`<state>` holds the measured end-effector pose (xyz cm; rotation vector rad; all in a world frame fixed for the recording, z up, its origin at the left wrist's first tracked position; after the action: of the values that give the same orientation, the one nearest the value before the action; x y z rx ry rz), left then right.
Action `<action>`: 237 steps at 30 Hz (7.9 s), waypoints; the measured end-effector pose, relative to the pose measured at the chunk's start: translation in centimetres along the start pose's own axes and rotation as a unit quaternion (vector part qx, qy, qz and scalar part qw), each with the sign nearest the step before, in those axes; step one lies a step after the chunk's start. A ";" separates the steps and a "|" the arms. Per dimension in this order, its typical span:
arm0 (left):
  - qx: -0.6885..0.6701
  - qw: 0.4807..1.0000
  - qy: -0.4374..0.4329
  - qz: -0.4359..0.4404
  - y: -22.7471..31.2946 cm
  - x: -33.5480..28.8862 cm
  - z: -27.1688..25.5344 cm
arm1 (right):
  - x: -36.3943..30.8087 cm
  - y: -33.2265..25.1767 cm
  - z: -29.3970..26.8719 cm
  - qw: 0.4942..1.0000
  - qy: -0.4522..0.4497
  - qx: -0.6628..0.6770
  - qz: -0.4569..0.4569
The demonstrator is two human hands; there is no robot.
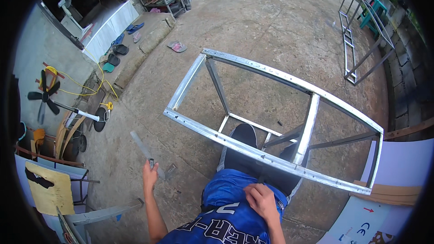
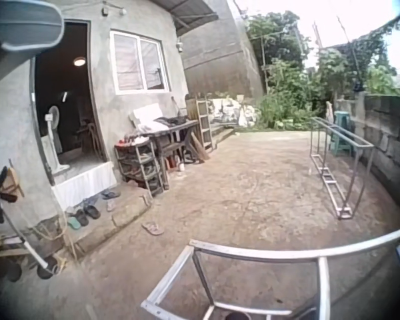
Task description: Marking and measuring a metal frame using a square, tape measure, and marker.
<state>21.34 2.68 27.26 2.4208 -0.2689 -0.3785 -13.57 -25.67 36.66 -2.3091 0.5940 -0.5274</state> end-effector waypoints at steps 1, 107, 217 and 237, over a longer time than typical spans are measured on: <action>-0.122 0.991 0.012 0.043 3.0 -1.2 -2.4 | 0.4 -1.4 -0.9 0.999 -0.009 -0.024 -0.037; 0.050 0.677 -0.615 0.401 60.3 -33.0 33.4 | -15.6 10.4 -30.6 0.901 0.400 -0.101 0.135; -0.227 0.678 -0.451 0.534 68.9 -30.5 36.7 | -14.7 10.2 -30.0 0.875 0.357 -0.222 0.238; -0.278 0.633 -0.525 0.496 68.9 -31.0 36.5 | -14.5 10.0 -30.2 0.873 0.350 -0.229 0.250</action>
<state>-26.48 -62.06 51.02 0.8940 -1.6030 -1.0764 -43.63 -39.96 47.31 -2.1896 1.7729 -1.0562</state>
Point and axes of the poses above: each hand's wrist, its own x-axis towards the middle knuckle, its own z-axis out of the palm, y = z × x, the point moved 9 cm from there along x, towards the middle knuckle, and after that the axes turned 6 degrees about -x, right-handed, at the moved point
